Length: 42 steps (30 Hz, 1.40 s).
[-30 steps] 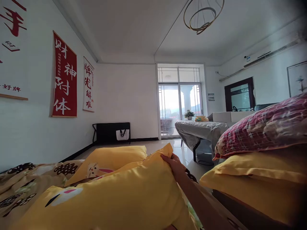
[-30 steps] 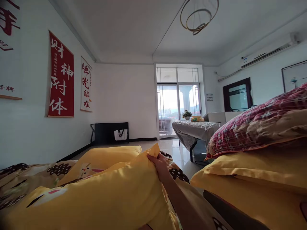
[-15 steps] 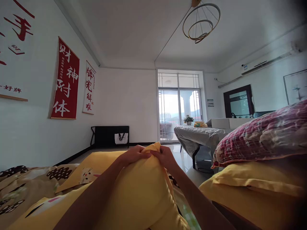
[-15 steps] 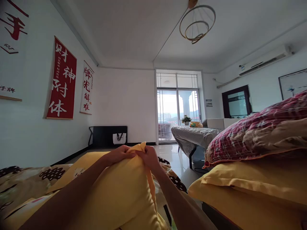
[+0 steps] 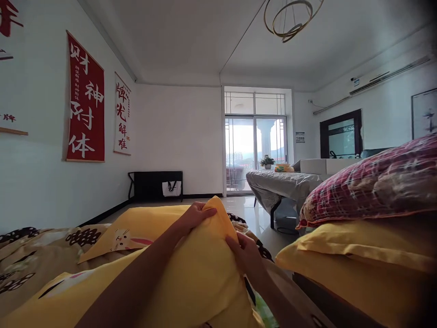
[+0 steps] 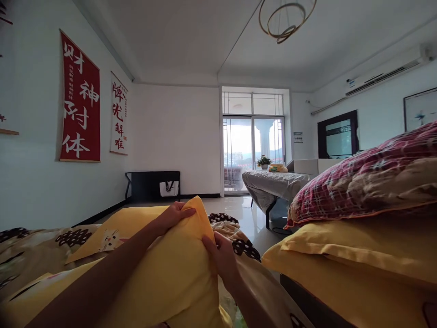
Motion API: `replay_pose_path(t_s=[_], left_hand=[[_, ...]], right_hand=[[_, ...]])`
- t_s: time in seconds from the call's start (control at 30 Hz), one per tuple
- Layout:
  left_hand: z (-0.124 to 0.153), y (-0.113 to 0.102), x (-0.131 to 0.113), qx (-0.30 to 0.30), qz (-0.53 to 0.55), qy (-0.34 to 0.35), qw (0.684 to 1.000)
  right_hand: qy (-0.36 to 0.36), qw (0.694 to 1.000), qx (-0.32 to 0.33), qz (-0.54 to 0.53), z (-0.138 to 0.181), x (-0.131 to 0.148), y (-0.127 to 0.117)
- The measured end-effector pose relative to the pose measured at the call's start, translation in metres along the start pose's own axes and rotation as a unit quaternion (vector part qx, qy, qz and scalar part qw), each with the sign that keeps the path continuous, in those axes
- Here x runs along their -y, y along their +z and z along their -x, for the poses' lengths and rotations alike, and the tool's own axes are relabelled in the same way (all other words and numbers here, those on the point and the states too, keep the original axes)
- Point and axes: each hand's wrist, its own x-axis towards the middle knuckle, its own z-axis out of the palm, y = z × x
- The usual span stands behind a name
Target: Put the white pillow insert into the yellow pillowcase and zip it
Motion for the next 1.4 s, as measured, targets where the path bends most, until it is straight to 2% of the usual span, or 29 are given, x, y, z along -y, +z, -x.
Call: replay_pose_path(t_s=[0.07,0.13,0.27,0.3,0.37,0.53,0.6,0.67,0.7,0.73,0.77,0.8,0.87,0.93,1.0,1.17,1.23,1.4], left_hand=[[0.003,-0.002,0.000,0.042,0.009,0.001,0.999],[0.006,-0.004,-0.001,0.088,0.002,0.002,0.996],[0.011,0.000,-0.002,0.151,-0.080,0.002,0.985],[0.011,0.003,-0.001,0.156,-0.098,0.002,0.983],[0.009,0.008,0.003,0.161,-0.108,0.001,0.981],[0.002,0.012,0.013,0.147,-0.102,-0.013,0.984],[0.007,0.014,0.015,0.097,-0.111,0.007,0.989],[0.020,0.021,0.016,-0.052,-0.193,0.076,0.977],[0.030,0.027,0.016,-0.135,-0.263,0.118,0.948],[0.041,0.035,0.016,-0.192,-0.341,0.152,0.908],[0.052,0.044,0.018,-0.210,-0.423,0.171,0.865],[0.062,0.053,0.019,-0.183,-0.498,0.170,0.830],[0.077,0.068,0.024,-0.078,-0.606,0.136,0.780],[0.082,0.077,0.028,-0.016,-0.649,0.107,0.753],[0.079,0.079,0.029,-0.003,-0.634,0.102,0.766],[0.073,0.082,0.020,-0.058,-0.507,0.136,0.849],[0.077,0.085,0.018,-0.050,-0.504,0.144,0.850],[0.094,0.076,0.030,0.069,-0.565,0.143,0.809]], right_hand=[[-0.003,1.000,-0.018,0.005,0.000,-0.011,-0.011],[0.015,0.999,0.013,-0.026,0.001,-0.016,-0.025],[0.060,0.975,0.207,-0.047,0.001,-0.006,-0.048],[0.060,0.970,0.232,-0.042,0.000,0.000,-0.050],[0.047,0.973,0.222,-0.032,-0.006,0.013,-0.048],[0.058,0.990,0.093,0.085,-0.021,0.033,-0.019],[0.054,0.992,0.071,0.086,-0.022,0.034,-0.010],[0.044,0.997,0.063,0.031,-0.022,0.031,-0.006],[0.041,0.997,0.059,-0.003,-0.021,0.029,-0.005],[0.039,0.997,0.055,-0.032,-0.021,0.026,-0.004],[0.036,0.996,0.051,-0.056,-0.021,0.024,-0.004],[0.036,0.995,0.048,-0.074,-0.021,0.022,-0.003],[0.039,0.993,0.051,-0.103,-0.022,0.020,-0.001],[0.046,0.989,0.060,-0.131,-0.023,0.019,0.001],[0.056,0.984,0.069,-0.151,-0.024,0.017,0.002],[0.082,0.980,0.047,-0.178,-0.029,-0.005,0.004],[0.086,0.979,0.047,-0.178,-0.030,-0.013,0.004],[0.116,0.972,0.065,-0.194,-0.029,-0.014,-0.003]])
